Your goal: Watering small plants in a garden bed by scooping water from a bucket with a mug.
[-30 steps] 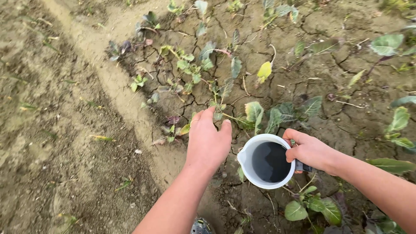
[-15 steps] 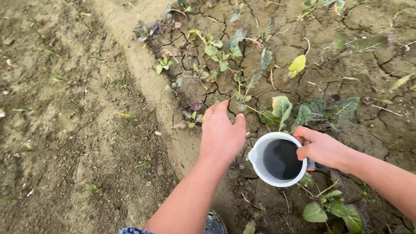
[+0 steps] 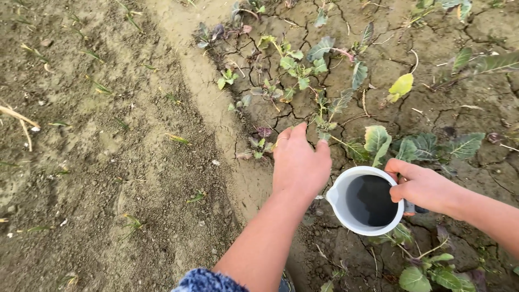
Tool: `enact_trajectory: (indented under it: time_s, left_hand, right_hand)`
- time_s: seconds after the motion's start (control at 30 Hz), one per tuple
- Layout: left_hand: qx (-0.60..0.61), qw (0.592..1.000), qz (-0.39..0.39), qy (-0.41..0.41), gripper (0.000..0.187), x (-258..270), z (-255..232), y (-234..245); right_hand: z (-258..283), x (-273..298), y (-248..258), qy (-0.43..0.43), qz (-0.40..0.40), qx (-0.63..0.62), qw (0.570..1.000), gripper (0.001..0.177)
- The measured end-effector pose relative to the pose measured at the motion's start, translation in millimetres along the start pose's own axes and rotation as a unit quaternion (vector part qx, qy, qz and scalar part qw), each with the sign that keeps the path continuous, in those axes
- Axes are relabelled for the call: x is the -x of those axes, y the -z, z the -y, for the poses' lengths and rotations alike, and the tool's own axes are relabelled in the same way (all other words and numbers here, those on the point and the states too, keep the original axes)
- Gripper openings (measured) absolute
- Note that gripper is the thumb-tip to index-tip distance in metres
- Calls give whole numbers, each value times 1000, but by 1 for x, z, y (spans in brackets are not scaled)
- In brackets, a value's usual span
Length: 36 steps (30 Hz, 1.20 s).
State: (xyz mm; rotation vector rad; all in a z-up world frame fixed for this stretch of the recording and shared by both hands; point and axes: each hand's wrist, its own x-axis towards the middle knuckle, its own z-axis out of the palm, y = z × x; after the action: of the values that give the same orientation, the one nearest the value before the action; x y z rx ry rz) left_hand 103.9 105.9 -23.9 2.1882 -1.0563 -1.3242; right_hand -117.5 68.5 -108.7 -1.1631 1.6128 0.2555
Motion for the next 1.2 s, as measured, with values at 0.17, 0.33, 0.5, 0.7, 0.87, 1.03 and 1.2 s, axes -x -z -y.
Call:
enact_trajectory:
  time_s: [0.17,0.33,0.5,0.7,0.87,1.03,1.2]
  left_hand:
    - [-1,1000,-5,-8,59,-6,-1,-4]
    - [9,1000,-10,-4,60,-15,9,-5]
    - [23,1000,-21,2,58,-15,8,4]
    - [44,998,-47,-27,55,-26,20,13]
    - [81,995,-48,25,51,-33,27,26]
    - [134,986,-54,85,52,-46,39,39]
    - [158,978,-77,111,47,-57,48,48]
  right_hand:
    - [-1,-9,5,-2,-14,69,998,21]
    - [8,-5,3,-19,-27,102,994,17]
    - [3,-14,4,-14,-38,120,992,19]
    - [5,-13,1,-23,-33,97,995,19]
    - [11,-7,-1,-39,-35,95,994,20]
    - [-5,-31,2,-37,-39,127,990,21]
    - [-14,-48,6,-22,-15,15,1000,17]
